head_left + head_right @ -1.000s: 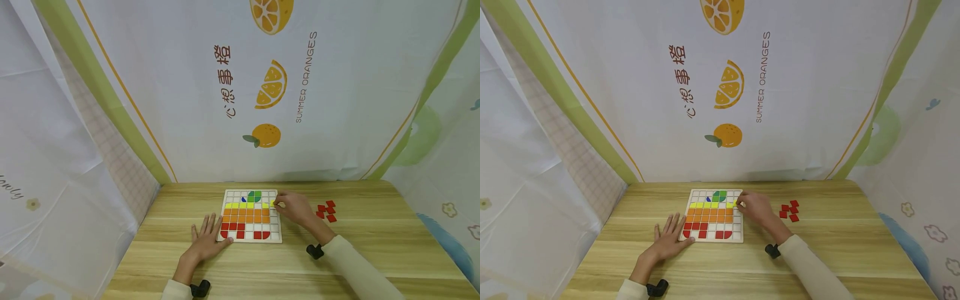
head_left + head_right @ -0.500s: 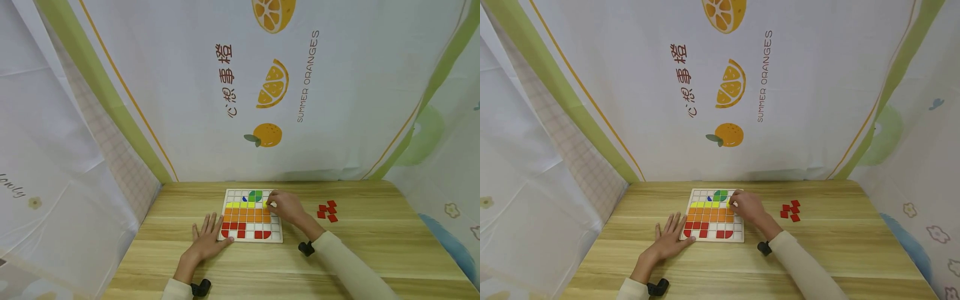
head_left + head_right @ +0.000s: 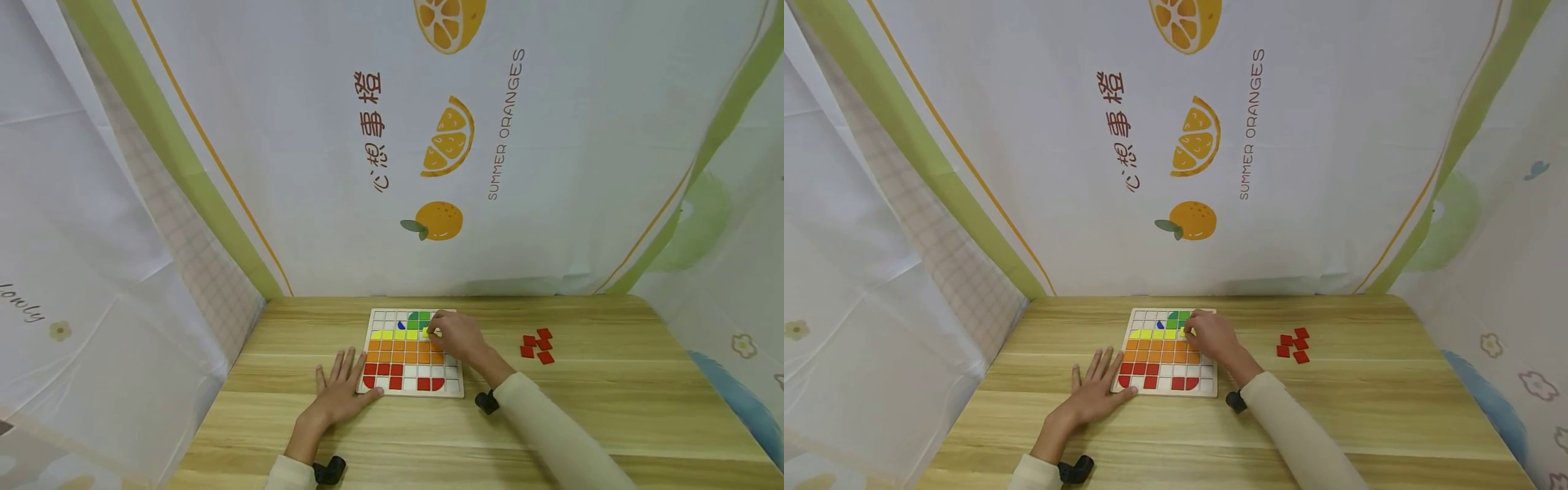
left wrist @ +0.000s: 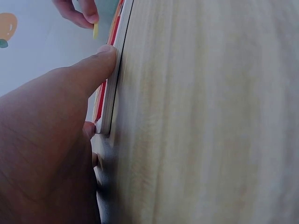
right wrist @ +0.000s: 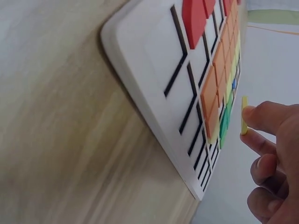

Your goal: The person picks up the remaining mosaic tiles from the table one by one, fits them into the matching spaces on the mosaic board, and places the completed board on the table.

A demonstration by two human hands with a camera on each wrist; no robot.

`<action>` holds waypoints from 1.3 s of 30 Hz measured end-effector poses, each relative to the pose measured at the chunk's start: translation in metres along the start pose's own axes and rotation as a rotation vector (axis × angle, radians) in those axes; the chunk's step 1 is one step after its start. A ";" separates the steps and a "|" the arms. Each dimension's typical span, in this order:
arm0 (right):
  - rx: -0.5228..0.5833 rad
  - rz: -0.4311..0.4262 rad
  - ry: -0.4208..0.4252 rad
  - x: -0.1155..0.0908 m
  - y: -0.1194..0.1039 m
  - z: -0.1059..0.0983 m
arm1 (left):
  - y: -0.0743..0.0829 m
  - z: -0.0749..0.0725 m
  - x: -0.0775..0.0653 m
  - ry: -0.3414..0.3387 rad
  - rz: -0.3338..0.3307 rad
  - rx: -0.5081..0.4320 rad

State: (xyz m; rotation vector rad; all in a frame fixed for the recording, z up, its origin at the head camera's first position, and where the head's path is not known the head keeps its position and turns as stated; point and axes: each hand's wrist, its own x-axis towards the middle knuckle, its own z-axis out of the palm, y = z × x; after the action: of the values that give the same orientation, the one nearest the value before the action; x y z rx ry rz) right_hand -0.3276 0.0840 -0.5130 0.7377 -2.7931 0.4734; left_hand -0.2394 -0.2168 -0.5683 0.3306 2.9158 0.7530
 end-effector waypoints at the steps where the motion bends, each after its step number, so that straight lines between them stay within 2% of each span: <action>1: -0.003 0.007 -0.008 0.001 0.000 0.002 | 0.000 0.000 0.000 -0.001 0.002 0.002; 7: -0.043 0.037 -0.039 0.005 0.000 0.012 | 0.011 -0.010 -0.006 -0.015 0.024 -0.033; 12: -0.078 0.006 -0.093 0.007 0.000 0.016 | 0.016 -0.014 -0.008 -0.014 0.027 -0.036; 17: -0.076 -0.038 -0.110 0.008 -0.001 0.015 | 0.008 -0.008 -0.004 0.009 0.031 -0.021; 23: -0.059 -0.007 -0.147 0.006 -0.002 0.015 | 0.003 -0.002 -0.001 0.015 0.004 0.006; 31: -0.031 -0.005 -0.115 0.002 -0.001 0.016 | 0.002 0.000 -0.001 0.016 0.011 0.015; 39: -0.030 -0.026 -0.128 0.000 0.001 0.014 | 0.001 0.001 0.000 0.010 -0.006 0.010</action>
State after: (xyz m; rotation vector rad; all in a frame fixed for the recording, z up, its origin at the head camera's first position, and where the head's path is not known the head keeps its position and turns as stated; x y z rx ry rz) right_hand -0.3298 0.0795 -0.5263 0.8249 -2.8976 0.3921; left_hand -0.2389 -0.2160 -0.5686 0.3191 2.9295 0.7410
